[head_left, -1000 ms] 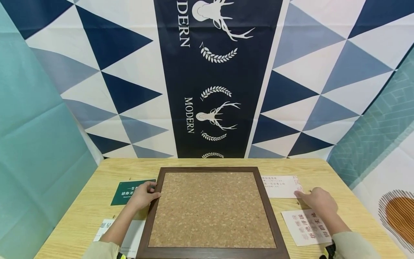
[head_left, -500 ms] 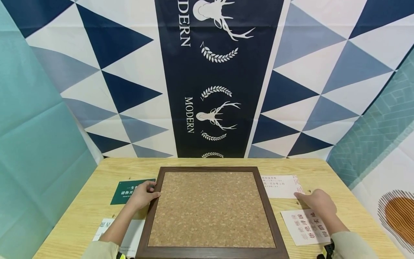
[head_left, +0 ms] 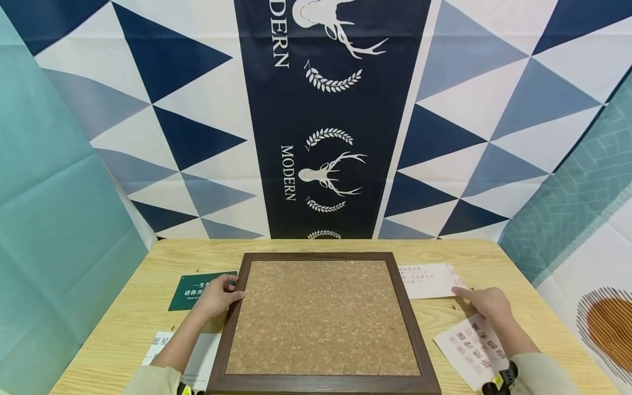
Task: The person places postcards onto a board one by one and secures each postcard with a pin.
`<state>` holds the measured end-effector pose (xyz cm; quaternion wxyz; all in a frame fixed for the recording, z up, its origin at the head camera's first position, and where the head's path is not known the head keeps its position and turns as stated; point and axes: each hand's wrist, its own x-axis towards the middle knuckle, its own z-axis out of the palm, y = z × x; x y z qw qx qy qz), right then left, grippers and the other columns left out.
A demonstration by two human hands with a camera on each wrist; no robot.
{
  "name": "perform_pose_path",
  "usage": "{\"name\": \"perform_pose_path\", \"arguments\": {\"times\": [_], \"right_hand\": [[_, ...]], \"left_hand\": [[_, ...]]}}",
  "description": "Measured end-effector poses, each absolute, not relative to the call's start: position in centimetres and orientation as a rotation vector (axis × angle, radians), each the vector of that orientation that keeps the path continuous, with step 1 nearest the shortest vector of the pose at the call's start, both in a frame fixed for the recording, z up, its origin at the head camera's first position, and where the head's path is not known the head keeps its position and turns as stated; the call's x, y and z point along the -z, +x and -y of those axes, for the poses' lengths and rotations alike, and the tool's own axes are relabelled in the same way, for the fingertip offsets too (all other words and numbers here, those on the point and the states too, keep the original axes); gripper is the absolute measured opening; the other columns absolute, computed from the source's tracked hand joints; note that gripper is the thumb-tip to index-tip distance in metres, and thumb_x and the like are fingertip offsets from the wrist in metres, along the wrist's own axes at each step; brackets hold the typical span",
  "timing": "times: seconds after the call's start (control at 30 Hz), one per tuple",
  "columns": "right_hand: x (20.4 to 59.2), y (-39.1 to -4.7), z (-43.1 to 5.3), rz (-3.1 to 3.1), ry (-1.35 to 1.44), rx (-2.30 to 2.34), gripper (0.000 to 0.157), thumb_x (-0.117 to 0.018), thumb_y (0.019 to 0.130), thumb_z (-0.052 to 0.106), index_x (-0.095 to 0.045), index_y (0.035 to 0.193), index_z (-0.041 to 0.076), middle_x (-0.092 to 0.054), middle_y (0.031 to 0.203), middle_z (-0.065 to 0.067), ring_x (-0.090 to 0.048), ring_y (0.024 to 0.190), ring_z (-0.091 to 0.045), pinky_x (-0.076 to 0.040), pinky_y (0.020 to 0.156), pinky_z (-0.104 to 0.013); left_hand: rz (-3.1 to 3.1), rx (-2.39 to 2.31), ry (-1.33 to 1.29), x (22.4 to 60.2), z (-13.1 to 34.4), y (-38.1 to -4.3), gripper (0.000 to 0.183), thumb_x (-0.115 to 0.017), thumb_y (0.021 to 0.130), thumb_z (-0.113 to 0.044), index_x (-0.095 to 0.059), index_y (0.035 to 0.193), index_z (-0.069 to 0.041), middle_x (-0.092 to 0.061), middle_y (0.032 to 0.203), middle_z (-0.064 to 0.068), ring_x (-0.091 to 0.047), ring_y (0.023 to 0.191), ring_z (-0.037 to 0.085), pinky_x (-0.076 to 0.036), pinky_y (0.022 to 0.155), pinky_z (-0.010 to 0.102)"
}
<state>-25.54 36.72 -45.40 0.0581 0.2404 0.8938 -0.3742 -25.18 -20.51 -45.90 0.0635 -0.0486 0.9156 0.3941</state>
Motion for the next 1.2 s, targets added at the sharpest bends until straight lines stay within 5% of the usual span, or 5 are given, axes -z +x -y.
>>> {"name": "perform_pose_path", "arguments": {"times": [0.17,0.33,0.5,0.63,1.2], "right_hand": [[45.4,-25.7,-36.9,-2.597,0.706,1.404,0.029,-0.065,0.084,0.027,-0.061,0.075,0.0,-0.058,0.061,0.001,-0.051,0.062,-0.013,-0.044,0.056,-0.026],[44.8,-25.5,-36.6,-2.68,0.716,1.281,0.035,-0.062,0.086,0.029,-0.062,0.082,-0.006,-0.057,0.062,-0.001,-0.05,0.062,-0.015,-0.041,0.056,-0.027],[44.5,-25.1,-36.4,-2.849,0.613,0.924,0.042,-0.061,0.084,0.038,-0.046,0.057,0.009,-0.039,0.053,0.001,-0.04,0.055,-0.016,-0.031,0.055,-0.028],[44.7,-25.0,-36.2,-2.896,0.536,0.771,0.047,-0.062,0.083,0.04,-0.034,0.055,0.015,-0.03,0.052,0.003,-0.033,0.053,-0.014,-0.028,0.053,-0.028],[45.0,-25.5,-35.8,-2.86,0.607,0.793,0.037,-0.062,0.083,0.034,-0.046,0.064,0.007,-0.038,0.059,-0.003,-0.042,0.06,-0.02,-0.032,0.055,-0.03]], "left_hand": [[-2.762,-1.192,-0.152,45.9,20.5,-25.2,0.05,-0.064,0.088,-0.018,-0.048,0.129,0.004,-0.057,0.112,0.022,-0.059,0.093,0.026,-0.05,0.073,0.039],[-2.769,-1.198,-0.147,45.9,20.5,-25.3,0.049,-0.064,0.088,-0.017,-0.048,0.129,0.004,-0.057,0.111,0.022,-0.059,0.092,0.027,-0.05,0.073,0.039],[-2.773,-1.199,-0.148,46.0,20.5,-25.3,0.049,-0.064,0.088,-0.017,-0.048,0.129,0.004,-0.057,0.111,0.022,-0.059,0.094,0.028,-0.05,0.075,0.04],[-2.777,-1.197,-0.154,46.1,20.5,-25.2,0.049,-0.064,0.087,-0.017,-0.049,0.128,0.004,-0.057,0.11,0.022,-0.059,0.093,0.027,-0.05,0.075,0.041],[-2.777,-1.202,-0.154,45.8,20.4,-24.9,0.049,-0.065,0.087,-0.016,-0.049,0.129,0.004,-0.058,0.111,0.022,-0.06,0.093,0.029,-0.05,0.075,0.04]]}}
